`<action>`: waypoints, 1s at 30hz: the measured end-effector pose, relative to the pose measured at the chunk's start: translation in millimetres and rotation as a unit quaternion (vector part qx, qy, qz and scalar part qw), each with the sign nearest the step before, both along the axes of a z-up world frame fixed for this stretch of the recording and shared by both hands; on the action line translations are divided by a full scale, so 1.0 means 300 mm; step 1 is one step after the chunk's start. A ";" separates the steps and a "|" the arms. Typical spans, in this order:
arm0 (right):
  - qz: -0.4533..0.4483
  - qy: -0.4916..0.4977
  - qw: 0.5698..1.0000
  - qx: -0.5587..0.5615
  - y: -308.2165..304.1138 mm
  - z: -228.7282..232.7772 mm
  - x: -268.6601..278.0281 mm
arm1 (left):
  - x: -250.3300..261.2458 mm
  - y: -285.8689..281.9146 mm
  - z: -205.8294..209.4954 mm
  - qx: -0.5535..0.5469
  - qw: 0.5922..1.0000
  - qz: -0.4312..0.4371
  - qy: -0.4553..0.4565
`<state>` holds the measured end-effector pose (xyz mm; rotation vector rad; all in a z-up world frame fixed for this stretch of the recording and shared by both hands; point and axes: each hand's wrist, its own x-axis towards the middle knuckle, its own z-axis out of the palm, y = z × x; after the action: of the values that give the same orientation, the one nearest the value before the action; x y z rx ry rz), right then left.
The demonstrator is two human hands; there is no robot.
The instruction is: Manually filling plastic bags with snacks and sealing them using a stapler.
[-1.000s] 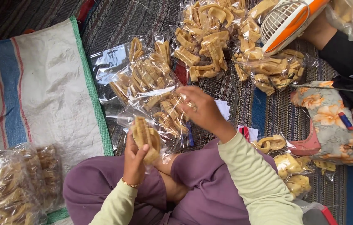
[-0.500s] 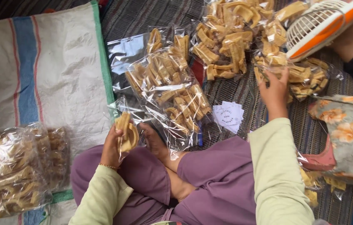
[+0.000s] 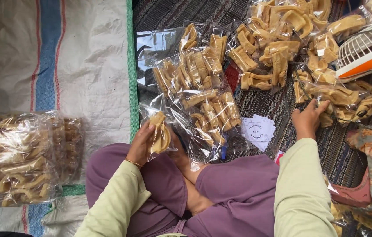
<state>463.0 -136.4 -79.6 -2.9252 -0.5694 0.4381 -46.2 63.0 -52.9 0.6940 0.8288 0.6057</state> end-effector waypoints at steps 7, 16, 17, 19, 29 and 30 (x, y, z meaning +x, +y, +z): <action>-0.055 -0.089 0.969 0.226 -0.008 0.010 0.060 | 0.011 -0.008 0.026 -0.031 0.998 0.040 -0.027; -0.081 -0.022 0.859 0.504 -0.055 0.136 0.022 | 0.009 -0.006 0.039 -0.033 0.998 0.026 -0.053; 0.003 -0.059 0.902 0.427 -0.061 0.140 0.008 | 0.007 -0.005 0.033 -0.036 0.998 0.028 -0.042; 0.010 -0.052 0.963 0.265 -0.081 0.131 -0.009 | -0.002 -0.005 0.009 -0.033 0.998 0.019 -0.047; -0.173 -0.045 0.743 0.645 -0.117 -0.105 0.177 | -0.006 0.025 -0.106 -0.025 0.999 0.037 0.007; -0.175 -0.045 0.744 0.643 -0.132 -0.143 0.215 | -0.006 0.027 -0.103 -0.027 0.999 0.036 0.009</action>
<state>527.4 -176.1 -122.5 -1.6086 -0.1499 -0.1522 -48.0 71.1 -83.8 0.6242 0.8858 0.6403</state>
